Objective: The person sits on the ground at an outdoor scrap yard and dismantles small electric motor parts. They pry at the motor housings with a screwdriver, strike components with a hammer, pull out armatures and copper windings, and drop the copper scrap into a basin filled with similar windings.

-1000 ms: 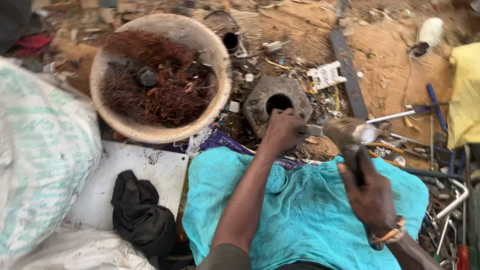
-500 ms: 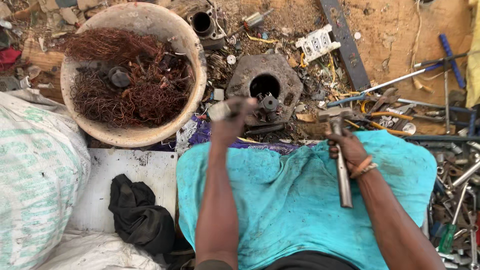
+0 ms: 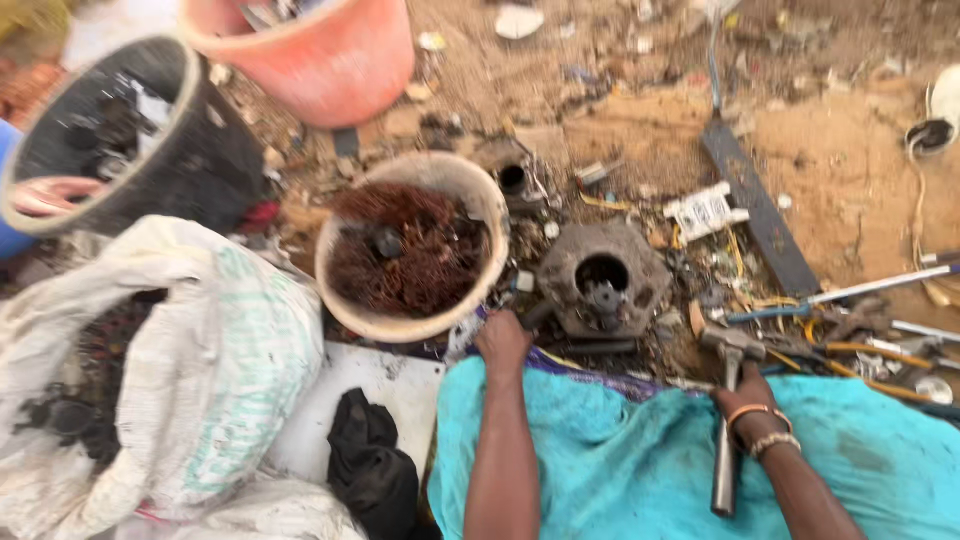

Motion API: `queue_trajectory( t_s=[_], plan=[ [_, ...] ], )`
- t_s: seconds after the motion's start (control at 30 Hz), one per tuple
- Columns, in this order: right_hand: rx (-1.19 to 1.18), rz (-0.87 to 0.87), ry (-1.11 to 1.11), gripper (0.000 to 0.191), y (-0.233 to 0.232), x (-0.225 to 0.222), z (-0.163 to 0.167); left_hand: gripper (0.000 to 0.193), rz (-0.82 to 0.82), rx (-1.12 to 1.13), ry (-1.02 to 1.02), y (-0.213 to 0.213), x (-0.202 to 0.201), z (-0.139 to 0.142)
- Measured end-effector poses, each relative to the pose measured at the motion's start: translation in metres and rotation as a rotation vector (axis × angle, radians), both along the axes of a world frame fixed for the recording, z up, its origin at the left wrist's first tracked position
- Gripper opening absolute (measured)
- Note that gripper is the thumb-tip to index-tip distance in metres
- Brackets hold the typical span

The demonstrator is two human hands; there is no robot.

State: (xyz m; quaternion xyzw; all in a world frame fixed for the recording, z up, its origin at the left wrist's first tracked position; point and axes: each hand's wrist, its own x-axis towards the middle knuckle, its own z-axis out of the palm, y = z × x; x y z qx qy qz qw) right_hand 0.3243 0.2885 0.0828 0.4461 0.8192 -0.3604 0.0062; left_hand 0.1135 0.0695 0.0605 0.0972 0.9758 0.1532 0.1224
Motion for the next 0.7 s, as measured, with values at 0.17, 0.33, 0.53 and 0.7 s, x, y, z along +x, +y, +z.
queue_trajectory(
  t_s=[0.17, 0.33, 0.53, 0.7],
  plan=[
    [-0.020, 0.033, 0.049, 0.076, -0.004, -0.015, 0.024, 0.056, -0.243, 0.465, 0.240, 0.018, 0.031, 0.017],
    [0.113, 0.081, -0.052, 0.087, -0.008, 0.003, 0.004, 0.115, -0.529, 0.340, 0.201, 0.050, 0.060, 0.000],
    [0.196, 0.089, -0.039, 0.091, -0.011, 0.010, -0.011, 0.120, -0.445, 0.241, 0.098, 0.067, 0.049, -0.029],
    [0.149, 0.068, -0.116, 0.090, -0.013, 0.008, -0.012, 0.099, -0.506, 0.259, 0.228, 0.069, 0.041, -0.044]
  ],
)
